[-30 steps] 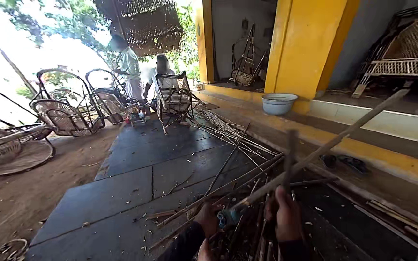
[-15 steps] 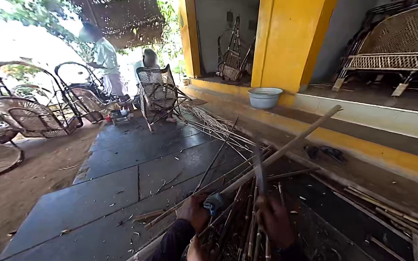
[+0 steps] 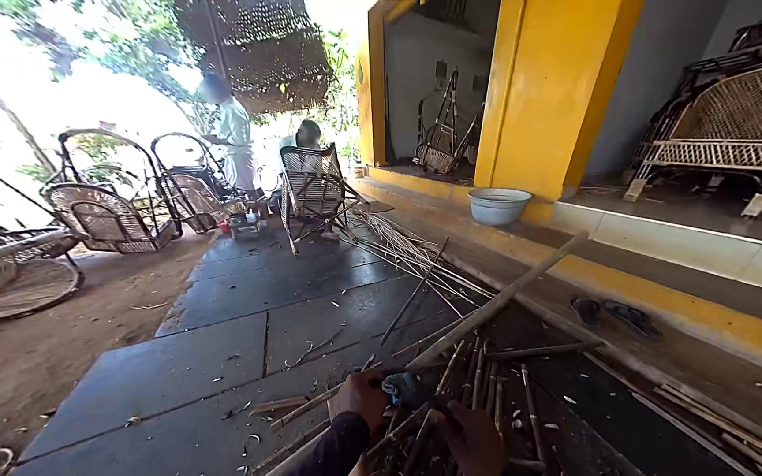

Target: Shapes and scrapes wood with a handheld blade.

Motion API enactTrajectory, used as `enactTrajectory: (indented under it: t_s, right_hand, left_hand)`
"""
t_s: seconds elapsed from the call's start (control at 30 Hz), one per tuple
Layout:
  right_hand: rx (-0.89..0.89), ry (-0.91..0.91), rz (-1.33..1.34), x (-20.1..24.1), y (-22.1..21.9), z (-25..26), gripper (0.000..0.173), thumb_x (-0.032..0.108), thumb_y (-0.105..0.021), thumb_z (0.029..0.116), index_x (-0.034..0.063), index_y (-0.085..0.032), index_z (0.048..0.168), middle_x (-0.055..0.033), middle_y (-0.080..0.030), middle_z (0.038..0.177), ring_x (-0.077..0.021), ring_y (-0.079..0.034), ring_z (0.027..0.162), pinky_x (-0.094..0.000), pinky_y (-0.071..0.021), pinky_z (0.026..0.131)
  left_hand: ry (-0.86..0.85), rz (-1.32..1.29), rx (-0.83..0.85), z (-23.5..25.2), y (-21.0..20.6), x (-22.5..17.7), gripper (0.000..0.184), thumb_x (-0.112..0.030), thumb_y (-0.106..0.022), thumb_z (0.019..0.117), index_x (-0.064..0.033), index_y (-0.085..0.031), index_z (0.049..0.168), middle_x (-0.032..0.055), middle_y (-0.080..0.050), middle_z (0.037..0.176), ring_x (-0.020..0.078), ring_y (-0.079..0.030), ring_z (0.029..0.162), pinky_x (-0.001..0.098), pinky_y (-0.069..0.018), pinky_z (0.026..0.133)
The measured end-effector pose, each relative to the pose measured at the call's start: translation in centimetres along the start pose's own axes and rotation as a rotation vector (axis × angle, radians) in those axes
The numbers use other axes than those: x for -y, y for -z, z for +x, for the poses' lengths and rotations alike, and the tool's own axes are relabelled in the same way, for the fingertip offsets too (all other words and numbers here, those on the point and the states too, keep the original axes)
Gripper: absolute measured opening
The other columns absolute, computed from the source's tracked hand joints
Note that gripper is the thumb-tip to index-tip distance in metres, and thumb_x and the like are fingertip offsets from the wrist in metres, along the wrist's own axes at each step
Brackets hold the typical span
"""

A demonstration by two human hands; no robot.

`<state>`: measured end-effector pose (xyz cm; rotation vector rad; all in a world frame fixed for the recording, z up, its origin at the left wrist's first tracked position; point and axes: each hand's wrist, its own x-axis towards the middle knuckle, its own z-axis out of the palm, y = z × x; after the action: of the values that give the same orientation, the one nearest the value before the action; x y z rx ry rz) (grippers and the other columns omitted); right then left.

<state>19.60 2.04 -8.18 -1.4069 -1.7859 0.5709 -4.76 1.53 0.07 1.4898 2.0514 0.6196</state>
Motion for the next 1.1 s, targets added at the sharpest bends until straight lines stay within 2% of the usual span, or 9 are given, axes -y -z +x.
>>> enactTrajectory:
  t_s: [0.13,0.23,0.37,0.47,0.6,0.7,0.83,0.93,1.1]
  right_hand:
    - [-0.220,-0.057,0.309,-2.1,0.2,1.9,0.046,0.045,-0.054,0.1045,0.0014,-0.066,0.096,-0.0061,-0.056,0.061,-0.0193,-0.055,0.047,-0.0408,-0.0526,0.046]
    - [0.068,0.028,0.016,-0.3,0.1,1.0,0.056,0.060,-0.046,0.1024,0.0094,-0.068,0.094,-0.0051,-0.060,0.068,-0.0218,-0.062,0.061,-0.0468,-0.0541,0.061]
    - [-0.213,-0.039,0.337,-1.3,0.0,2.2,0.044,0.043,-0.053,0.1052,0.0016,-0.066,0.097,-0.0057,-0.055,0.060,-0.0189,-0.053,0.045,-0.0398,-0.0509,0.043]
    - [0.038,0.030,0.018,0.1,-0.7,0.8,0.055,0.061,-0.049,0.1011,0.0104,-0.069,0.093,-0.0036,-0.060,0.067,-0.0202,-0.061,0.061,-0.0454,-0.0539,0.061]
    - [-0.205,-0.092,0.353,-0.9,0.0,2.0,0.045,0.044,-0.053,0.1055,0.0011,-0.064,0.095,-0.0054,-0.053,0.059,-0.0181,-0.052,0.045,-0.0387,-0.0501,0.042]
    - [0.058,-0.001,0.019,0.2,0.1,1.3,0.055,0.062,-0.049,0.1003,0.0114,-0.069,0.089,-0.0028,-0.059,0.066,-0.0195,-0.059,0.058,-0.0450,-0.0527,0.058]
    - [-0.147,-0.116,0.343,0.0,1.2,2.6,0.043,0.041,-0.052,0.1071,-0.0001,-0.064,0.099,-0.0060,-0.053,0.061,-0.0182,-0.052,0.045,-0.0385,-0.0510,0.043]
    - [0.095,0.036,0.048,0.4,0.7,2.2,0.052,0.058,-0.051,0.1008,0.0105,-0.070,0.094,-0.0031,-0.061,0.067,-0.0191,-0.061,0.059,-0.0446,-0.0543,0.059]
    - [-0.125,-0.047,0.322,0.0,0.7,2.0,0.044,0.040,-0.049,0.1073,-0.0005,-0.065,0.099,-0.0057,-0.055,0.061,-0.0187,-0.054,0.047,-0.0399,-0.0520,0.046]
  left_hand:
    - [0.043,0.026,-0.004,-0.3,0.0,-0.1,0.026,-0.032,-0.067,0.0885,-0.0238,-0.077,0.112,0.0041,-0.077,0.109,0.0264,-0.072,0.105,0.0597,-0.0551,0.090]
    - [0.061,0.014,0.002,-0.1,-0.1,-0.1,0.027,-0.031,-0.067,0.0893,-0.0228,-0.076,0.113,0.0040,-0.076,0.110,0.0258,-0.072,0.106,0.0591,-0.0551,0.091]
    - [0.061,0.012,0.031,-0.2,-0.5,-0.1,0.027,-0.033,-0.069,0.0877,-0.0222,-0.076,0.111,0.0044,-0.076,0.107,0.0260,-0.072,0.103,0.0591,-0.0556,0.088]
    - [0.080,0.016,0.026,0.1,-0.4,0.1,0.028,-0.035,-0.068,0.0875,-0.0226,-0.075,0.112,0.0047,-0.076,0.109,0.0266,-0.072,0.105,0.0599,-0.0554,0.088]
    - [0.084,0.022,0.013,-0.1,-0.6,0.0,0.029,-0.038,-0.069,0.0863,-0.0246,-0.075,0.111,0.0023,-0.076,0.108,0.0248,-0.072,0.104,0.0587,-0.0560,0.087]
    - [0.104,0.027,0.004,0.1,-0.5,-0.2,0.030,-0.039,-0.068,0.0880,-0.0247,-0.074,0.114,0.0026,-0.076,0.111,0.0245,-0.072,0.106,0.0583,-0.0555,0.090]
    - [0.116,0.037,-0.008,-0.6,-0.4,-0.8,0.032,-0.037,-0.069,0.0873,-0.0262,-0.074,0.117,0.0027,-0.075,0.115,0.0251,-0.071,0.111,0.0590,-0.0549,0.092]
    - [0.120,0.050,-0.018,-0.7,0.1,-0.9,0.033,-0.037,-0.067,0.0877,-0.0258,-0.074,0.118,0.0034,-0.075,0.116,0.0254,-0.071,0.111,0.0585,-0.0550,0.092]
    - [0.023,0.062,0.076,-0.6,0.0,-0.4,0.030,-0.035,-0.064,0.0903,-0.0200,-0.075,0.115,0.0078,-0.075,0.113,0.0291,-0.070,0.109,0.0613,-0.0539,0.092]
